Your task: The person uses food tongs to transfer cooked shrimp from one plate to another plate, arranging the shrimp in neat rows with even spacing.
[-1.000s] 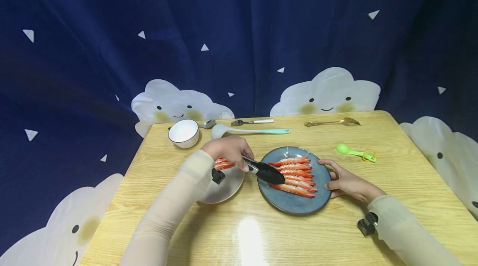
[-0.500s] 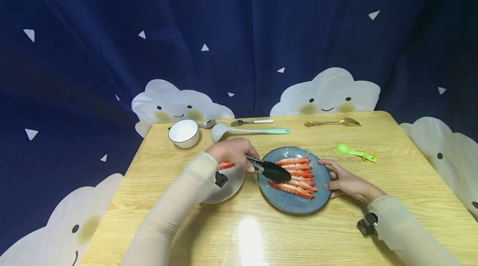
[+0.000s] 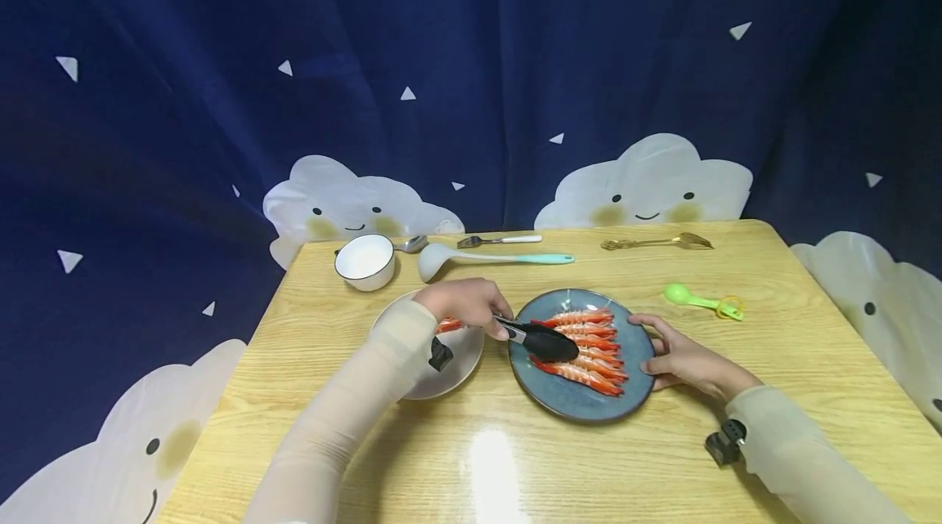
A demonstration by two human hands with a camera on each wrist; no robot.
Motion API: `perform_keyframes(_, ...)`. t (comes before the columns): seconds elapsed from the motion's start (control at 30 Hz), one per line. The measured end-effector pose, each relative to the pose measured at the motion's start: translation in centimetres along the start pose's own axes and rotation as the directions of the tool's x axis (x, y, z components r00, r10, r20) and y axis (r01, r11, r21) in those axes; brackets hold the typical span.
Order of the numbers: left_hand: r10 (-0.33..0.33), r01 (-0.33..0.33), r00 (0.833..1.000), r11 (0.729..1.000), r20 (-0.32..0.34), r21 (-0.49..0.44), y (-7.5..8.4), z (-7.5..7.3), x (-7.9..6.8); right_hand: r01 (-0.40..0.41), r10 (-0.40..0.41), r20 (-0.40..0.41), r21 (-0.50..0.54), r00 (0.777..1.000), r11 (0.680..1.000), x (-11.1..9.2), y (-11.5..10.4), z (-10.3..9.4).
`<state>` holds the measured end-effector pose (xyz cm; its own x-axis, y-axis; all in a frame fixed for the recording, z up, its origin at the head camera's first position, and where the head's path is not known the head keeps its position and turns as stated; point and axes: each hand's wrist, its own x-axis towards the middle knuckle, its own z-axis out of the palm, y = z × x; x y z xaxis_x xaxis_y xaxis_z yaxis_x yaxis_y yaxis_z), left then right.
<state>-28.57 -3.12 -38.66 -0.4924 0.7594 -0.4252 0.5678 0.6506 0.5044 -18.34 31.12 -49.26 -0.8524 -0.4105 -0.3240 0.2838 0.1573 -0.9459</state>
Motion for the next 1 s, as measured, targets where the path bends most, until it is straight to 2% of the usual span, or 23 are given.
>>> perform_keyframes(0.1,-0.013,0.013,1.0,1.0,0.008,-0.018,0.2,0.0,-0.1,0.0,0.0,0.003,0.009,1.0,1.0,-0.1,0.0,0.0)
perform_keyframes(0.23,-0.013,0.012,1.0,1.0,-0.025,-0.027,-0.2,-0.3,-1.0,-0.002,0.002,0.004,0.016,1.0,1.0,-0.1,0.0,0.0)
perform_keyframes(0.33,0.009,-0.009,0.997,1.0,-0.077,0.001,-1.0,-1.0,-2.6,-0.005,0.005,0.004,0.01,1.0,1.0,0.0,-0.1,0.1)
perform_keyframes(0.47,0.028,-0.016,0.987,0.997,-0.157,0.079,-2.3,-2.1,-5.5,-0.008,0.008,0.004,0.016,1.0,1.0,0.0,-0.2,0.2)
perform_keyframes(0.63,-0.025,0.048,0.972,0.995,-0.235,0.093,-4.5,-2.8,-9.4,-0.017,0.017,0.003,0.015,1.0,1.0,-0.1,-0.4,0.2)
perform_keyframes(0.73,-0.071,0.102,0.956,0.99,-0.283,0.095,-5.8,-2.8,-11.5,-0.029,0.029,-0.009,-0.005,1.0,1.0,-0.1,-0.3,0.1)
perform_keyframes(1.0,-0.202,0.233,0.914,0.971,-0.351,0.047,-8.6,-1.7,-15.6,-0.021,0.021,0.006,-0.003,1.0,1.0,-0.1,-0.4,0.2)
